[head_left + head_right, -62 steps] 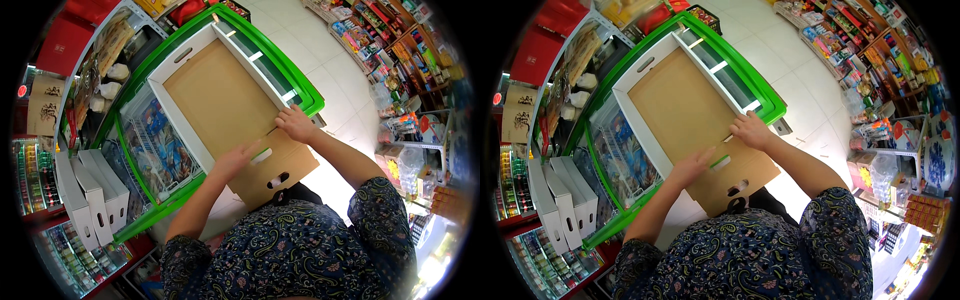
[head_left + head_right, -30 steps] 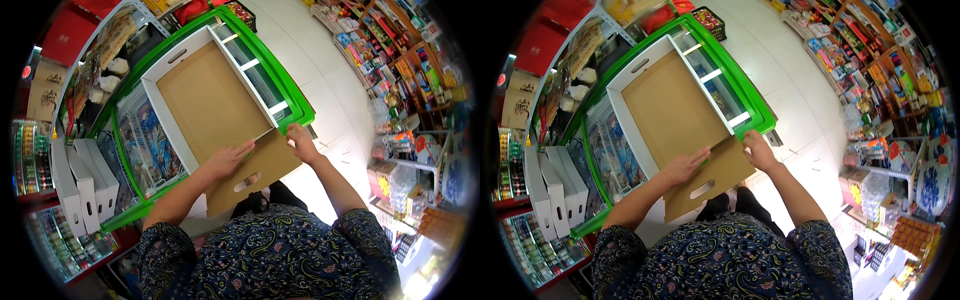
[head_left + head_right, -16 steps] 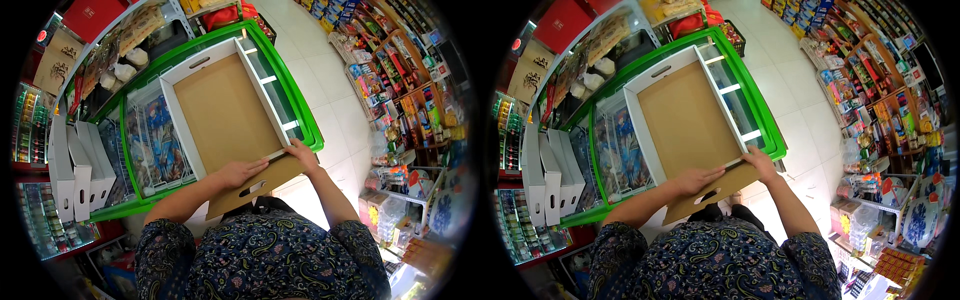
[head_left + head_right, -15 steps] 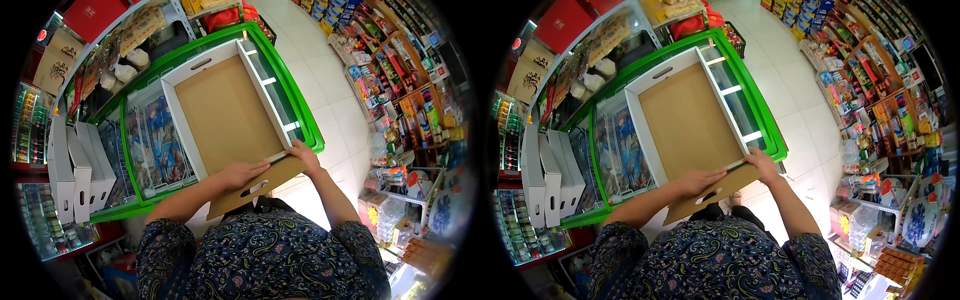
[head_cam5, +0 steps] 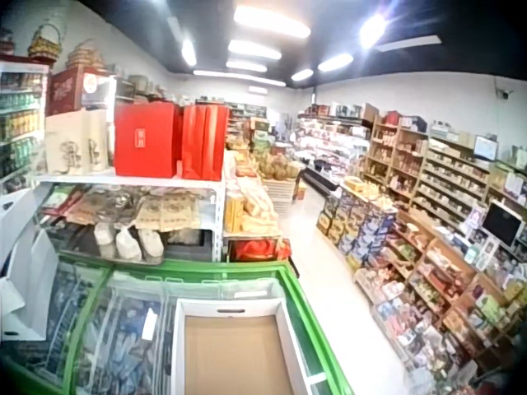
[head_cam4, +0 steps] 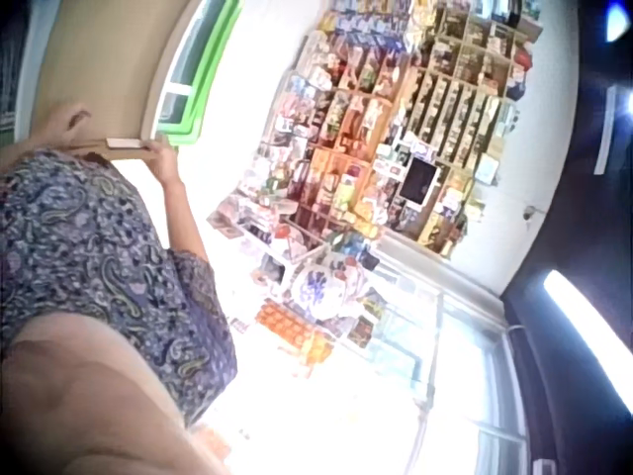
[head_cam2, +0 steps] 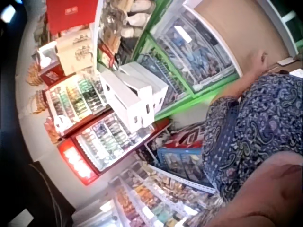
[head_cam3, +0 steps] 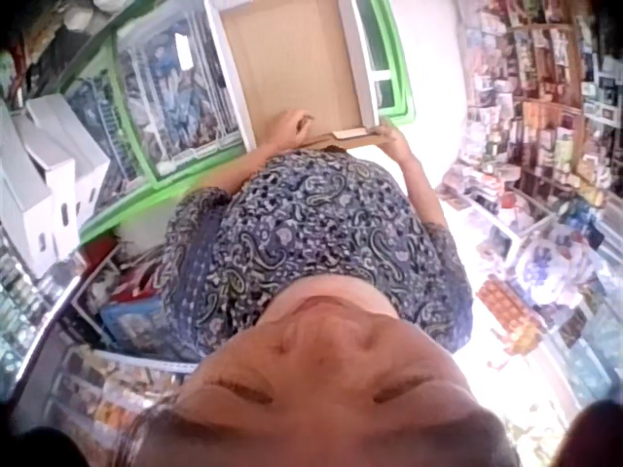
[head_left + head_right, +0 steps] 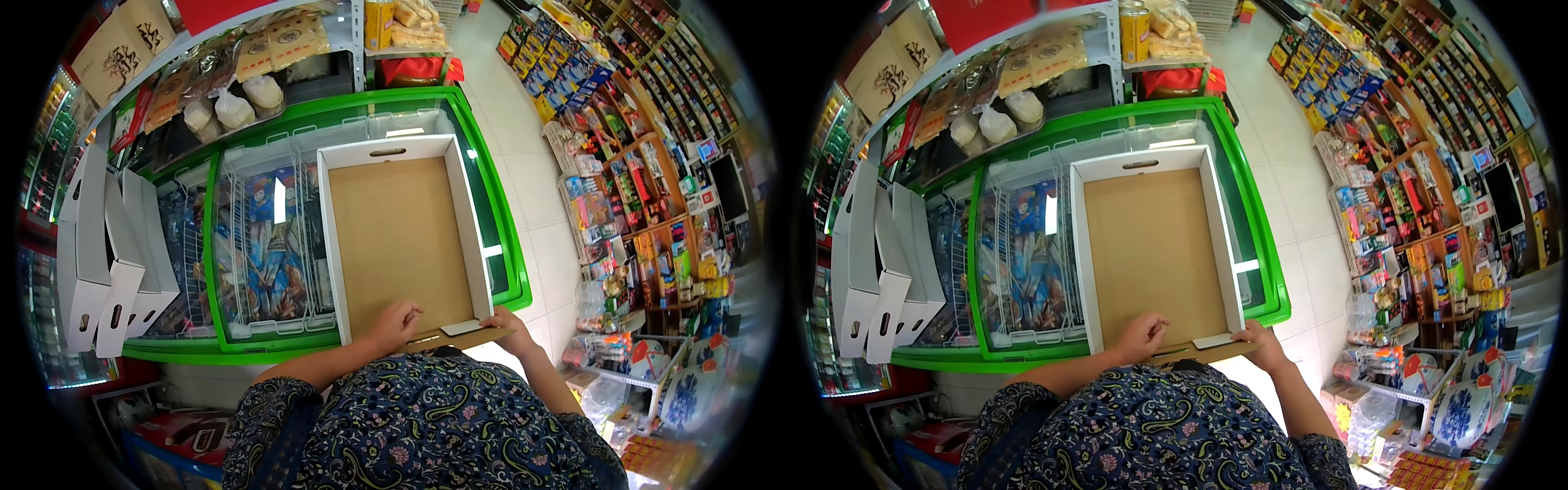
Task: The person assembles flat-packed cardboard boxes by folding the side panels and locking the tabs. They repeat this process for several boxes, stacking the finished ones on top of a green freezer.
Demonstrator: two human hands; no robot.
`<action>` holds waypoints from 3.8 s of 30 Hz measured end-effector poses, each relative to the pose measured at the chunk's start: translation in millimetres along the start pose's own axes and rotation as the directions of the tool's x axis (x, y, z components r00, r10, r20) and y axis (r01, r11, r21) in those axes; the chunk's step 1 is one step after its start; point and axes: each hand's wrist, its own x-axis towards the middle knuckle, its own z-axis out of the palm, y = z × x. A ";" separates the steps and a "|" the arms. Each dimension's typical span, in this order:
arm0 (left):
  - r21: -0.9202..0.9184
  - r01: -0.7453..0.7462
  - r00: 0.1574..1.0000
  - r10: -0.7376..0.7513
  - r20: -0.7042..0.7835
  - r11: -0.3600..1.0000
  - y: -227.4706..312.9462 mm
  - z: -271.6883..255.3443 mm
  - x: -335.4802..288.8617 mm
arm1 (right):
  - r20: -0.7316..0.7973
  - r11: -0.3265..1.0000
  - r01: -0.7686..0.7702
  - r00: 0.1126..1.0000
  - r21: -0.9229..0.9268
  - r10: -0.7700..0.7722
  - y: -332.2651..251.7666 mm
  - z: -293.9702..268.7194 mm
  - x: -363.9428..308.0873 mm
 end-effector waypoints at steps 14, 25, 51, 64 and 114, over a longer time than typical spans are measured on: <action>0.455 -0.200 0.920 0.006 0.392 0.868 19.0 -145.3 -100.2 | 0.084 0.986 -0.115 0.991 0.120 0.105 -34.3 -10.3 12.9; 0.402 0.032 0.962 0.081 -0.261 0.915 -14.7 -81.5 -109.5 | -0.300 0.902 -0.295 0.871 0.316 0.390 -15.7 30.3 9.2; 0.844 -0.076 0.994 0.105 0.023 0.532 24.6 -20.2 -45.7 | 0.071 0.802 -0.590 0.807 0.091 0.586 -40.6 -26.2 61.4; 0.603 -0.013 0.886 -0.270 0.377 0.798 -21.9 -28.2 -36.7 | 0.369 0.854 0.401 0.888 -0.330 -0.275 -37.7 48.5 79.9; -0.692 -0.671 0.424 -0.629 -0.651 0.265 123.0 -8.6 -202.0 | 0.029 0.731 0.197 0.958 0.653 -0.285 -157.5 5.7 74.3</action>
